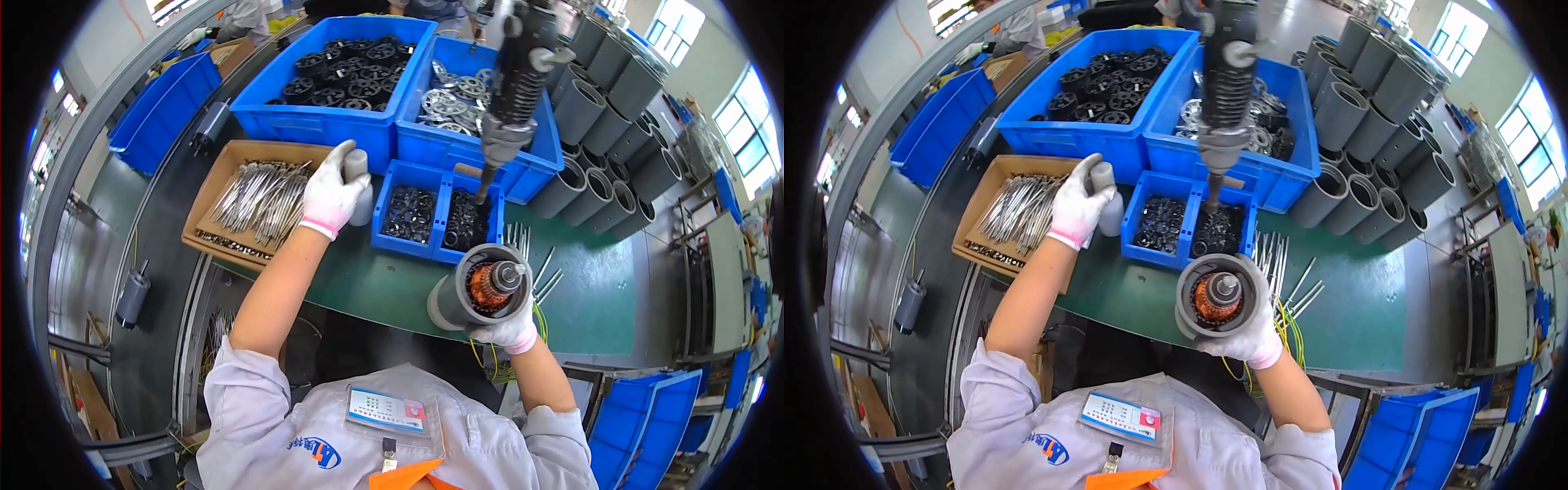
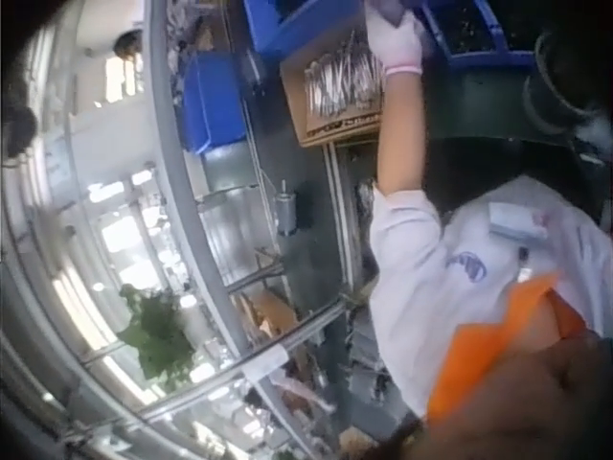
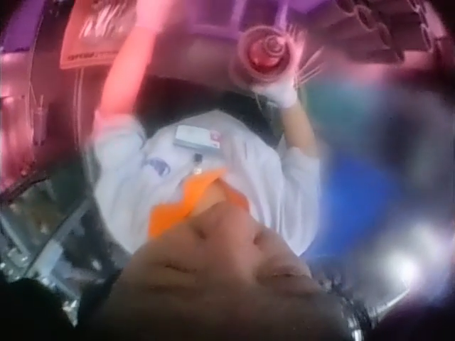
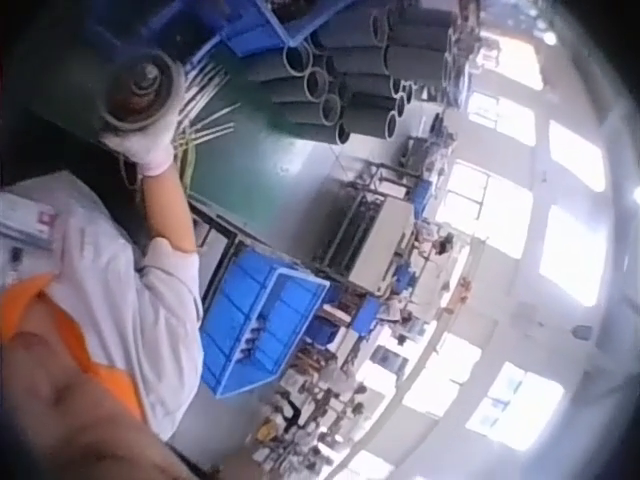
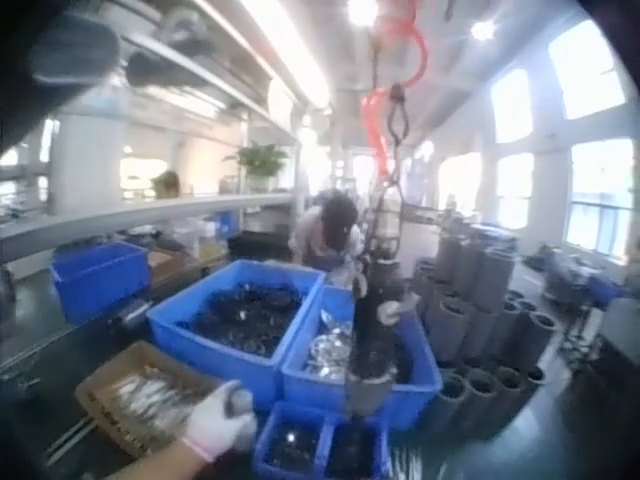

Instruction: The person assembles electric motors by inserting a rotor into a housing, attaching an end cap, inserting bolts, and tightening them with an electric screwdriver before setting the assembled motor aside.

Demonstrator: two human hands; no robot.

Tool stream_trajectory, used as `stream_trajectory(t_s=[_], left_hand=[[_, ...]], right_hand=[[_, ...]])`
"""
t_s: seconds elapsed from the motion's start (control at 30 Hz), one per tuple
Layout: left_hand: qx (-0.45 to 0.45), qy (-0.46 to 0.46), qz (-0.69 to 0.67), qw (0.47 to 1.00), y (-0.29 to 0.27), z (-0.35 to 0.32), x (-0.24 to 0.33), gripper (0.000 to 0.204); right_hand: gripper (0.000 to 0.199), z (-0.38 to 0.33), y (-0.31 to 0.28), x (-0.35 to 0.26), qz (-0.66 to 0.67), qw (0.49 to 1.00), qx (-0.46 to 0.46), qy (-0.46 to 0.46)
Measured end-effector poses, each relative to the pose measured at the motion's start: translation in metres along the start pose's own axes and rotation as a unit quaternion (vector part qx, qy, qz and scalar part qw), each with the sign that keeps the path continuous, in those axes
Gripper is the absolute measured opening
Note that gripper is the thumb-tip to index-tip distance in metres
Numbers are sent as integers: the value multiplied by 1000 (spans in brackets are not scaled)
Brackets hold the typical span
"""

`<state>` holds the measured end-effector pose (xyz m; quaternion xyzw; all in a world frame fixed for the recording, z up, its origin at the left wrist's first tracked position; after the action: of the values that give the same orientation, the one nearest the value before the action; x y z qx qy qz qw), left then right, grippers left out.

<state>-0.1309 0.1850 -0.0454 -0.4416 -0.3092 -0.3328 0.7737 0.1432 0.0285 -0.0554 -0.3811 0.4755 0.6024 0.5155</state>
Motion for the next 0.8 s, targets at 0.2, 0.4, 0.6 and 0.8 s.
stream_trajectory(t_s=[0.2,0.4,0.6,0.8], left_hand=[[155,247,21,956,-16,-21,59,62],[-199,290,-335,874,14,-40,151,42],[-225,151,-413,869,46,-30,135,48],[-208,126,-387,889,56,-59,108,78]], right_hand=[[119,9,6,-11,-5,999,-7,39],[115,0,0,0,17,999,24,27],[114,7,6,1,-14,998,-57,39],[103,17,1,-7,-31,997,-67,-23]])
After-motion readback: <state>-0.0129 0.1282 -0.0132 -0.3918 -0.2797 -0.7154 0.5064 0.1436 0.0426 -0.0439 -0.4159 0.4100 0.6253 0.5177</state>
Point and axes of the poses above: each hand's wrist, its own z-axis towards the middle knuckle, its own y-axis out of the palm, x = y × z, the point moved 5 cm from there along z, towards the middle knuckle, and after that the axes turned 10 degrees about x, right-handed, at the moved point
